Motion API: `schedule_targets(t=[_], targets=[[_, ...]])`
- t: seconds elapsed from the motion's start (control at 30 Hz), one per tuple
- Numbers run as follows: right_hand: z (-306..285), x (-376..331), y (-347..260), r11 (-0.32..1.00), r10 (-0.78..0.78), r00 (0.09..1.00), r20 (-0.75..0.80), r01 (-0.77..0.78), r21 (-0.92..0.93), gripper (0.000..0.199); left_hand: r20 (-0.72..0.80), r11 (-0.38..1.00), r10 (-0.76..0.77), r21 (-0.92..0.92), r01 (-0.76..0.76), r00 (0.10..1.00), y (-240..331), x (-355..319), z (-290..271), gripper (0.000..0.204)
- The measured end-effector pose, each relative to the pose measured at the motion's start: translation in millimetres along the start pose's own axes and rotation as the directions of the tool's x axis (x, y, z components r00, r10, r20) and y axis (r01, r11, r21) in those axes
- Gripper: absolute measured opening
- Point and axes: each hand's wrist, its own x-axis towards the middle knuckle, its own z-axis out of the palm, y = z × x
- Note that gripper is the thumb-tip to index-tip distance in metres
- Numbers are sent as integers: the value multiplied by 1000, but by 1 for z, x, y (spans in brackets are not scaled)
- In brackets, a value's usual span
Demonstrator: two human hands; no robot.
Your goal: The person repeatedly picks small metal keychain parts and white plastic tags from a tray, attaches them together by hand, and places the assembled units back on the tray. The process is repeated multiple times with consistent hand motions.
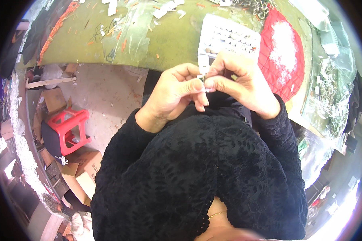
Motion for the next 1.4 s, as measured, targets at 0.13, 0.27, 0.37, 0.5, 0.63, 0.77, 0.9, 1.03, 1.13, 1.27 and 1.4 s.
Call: schedule_targets(t=[0.13, 0.27, 0.37, 0.5, 0.63, 0.77, 0.9, 1.03, 1.13, 1.27, 1.4], targets=[[0, -5, -3, 951, 268, 953, 139, -285, 123, 29, 11, 977, -77, 200, 74, 997, -3, -11, -1, 34], [-3, -2, -7, 936, 314, 946, 80, -322, 143, 26, 68, 996, -73, 60, 69, 995, 0, -7, -6, 28], [-1, 11, 4, 944, -107, 941, -321, -5, -329, 13, 91, 999, -39, 3, 39, 995, 8, -5, -11, 31], [-1, 20, 24, 556, -455, 881, -131, 166, -815, 9, -1, 1000, -6, 12, 6, 1000, 12, -3, -15, 37], [-2, 20, 28, 495, -403, 911, -85, 139, -857, 5, -56, 1000, 16, 24, -15, 998, 11, -1, -15, 40], [-6, 25, 16, 586, -420, 900, -115, 172, -792, 9, -63, 1000, -15, -17, 14, 998, 10, 1, -14, 35], [-2, 22, 4, 726, -466, 882, -71, 335, -601, 15, 17, 997, -34, -74, 35, 999, 9, 4, -17, 24], [12, 17, 6, 814, -399, 917, -26, 341, -470, 14, 12, 995, -13, -99, 14, 1000, 4, 3, -18, 21], [10, 13, 5, 898, -272, 962, 14, 259, -355, 14, 0, 993, -13, -116, 13, 1000, 1, 1, -17, 19], [3, 7, -2, 973, -27, 997, 69, 42, -228, 14, -61, 999, -19, 39, 22, 998, -4, -3, -11, 27], [2, 6, -4, 973, 213, 977, 15, -211, -90, 22, -5, 992, -7, 123, 7, 1000, 0, -6, -6, 30]])
